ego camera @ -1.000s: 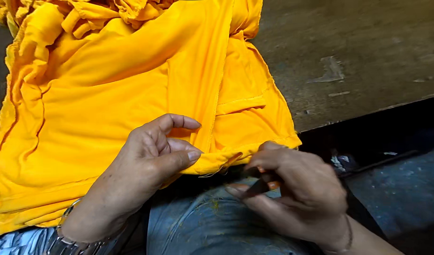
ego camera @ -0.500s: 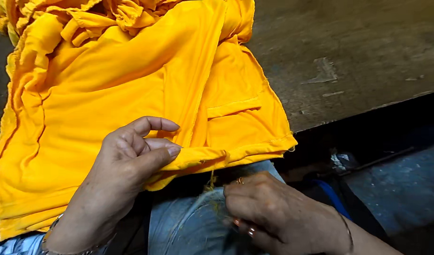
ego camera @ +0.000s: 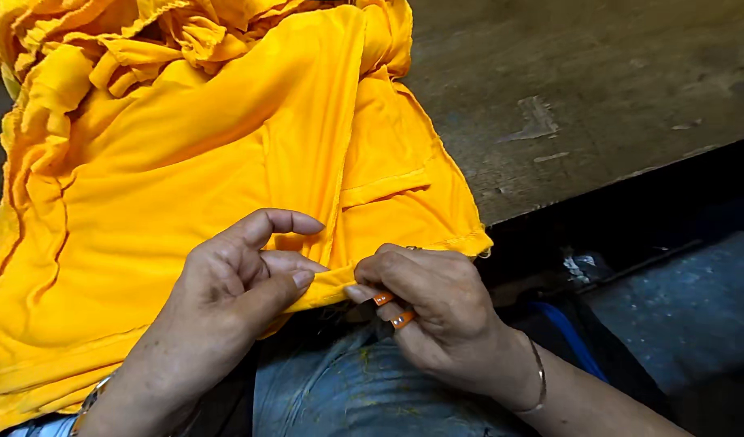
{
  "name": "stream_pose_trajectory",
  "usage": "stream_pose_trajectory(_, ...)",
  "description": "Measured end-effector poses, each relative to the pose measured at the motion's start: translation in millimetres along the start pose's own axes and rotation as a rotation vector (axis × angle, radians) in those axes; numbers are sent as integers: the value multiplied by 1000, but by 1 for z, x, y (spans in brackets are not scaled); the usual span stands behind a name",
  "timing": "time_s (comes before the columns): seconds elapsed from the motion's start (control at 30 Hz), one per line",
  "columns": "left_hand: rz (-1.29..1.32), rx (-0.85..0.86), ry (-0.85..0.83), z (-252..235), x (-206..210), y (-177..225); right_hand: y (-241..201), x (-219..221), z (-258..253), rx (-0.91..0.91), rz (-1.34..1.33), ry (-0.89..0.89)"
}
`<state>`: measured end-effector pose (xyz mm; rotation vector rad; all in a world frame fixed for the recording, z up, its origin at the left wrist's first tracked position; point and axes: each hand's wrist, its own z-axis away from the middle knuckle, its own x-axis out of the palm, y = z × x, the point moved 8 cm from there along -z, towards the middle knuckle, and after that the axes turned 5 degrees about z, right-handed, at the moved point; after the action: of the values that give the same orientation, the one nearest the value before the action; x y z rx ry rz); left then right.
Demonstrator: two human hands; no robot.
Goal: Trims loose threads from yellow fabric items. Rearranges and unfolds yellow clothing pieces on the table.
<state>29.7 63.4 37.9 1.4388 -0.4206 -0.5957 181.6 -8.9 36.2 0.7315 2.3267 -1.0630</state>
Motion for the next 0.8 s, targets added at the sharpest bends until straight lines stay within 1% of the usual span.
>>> stream_pose_trajectory(0.07, -13, -21, 10, -1, 0, -2, -1, 2, 2, -49, -36, -82)
stream_pose_trajectory(0.17, 8, -47, 43, -2, -5, -6, 0, 8, 15, -118, -326, -337)
stream_pose_trajectory(0.23, 42, -57, 57, -1, -10, -7, 2, 10, 25, -110, -471, -464)
stream_pose_trajectory(0.27, 61, -64, 56, -1, -11, -8, 3, 11, 29, -91, -481, -473)
stream_pose_trajectory(0.33, 99, -76, 56, -1, -12, -9, 9, 9, 30, -23, -405, -387)
stream_pose_trajectory(0.4, 124, -77, 57, -2, -12, -9, 14, 5, 25, 81, -359, -230)
stream_pose_trajectory(0.47, 122, -68, 58, -1, -9, -7, 17, 2, 18, 200, -441, -118)
stream_pose_trajectory(0.57, 87, -39, 42, 1, -1, -2, 18, 2, 12, 332, -576, -32)
stream_pose_trajectory(0.67, 22, -7, 49, 3, 6, 5, 18, 0, 7, 341, -522, 0)
stream_pose_trajectory(0.8, -68, -6, 82, 2, 6, 5, 13, -3, 4, 228, -397, -49)
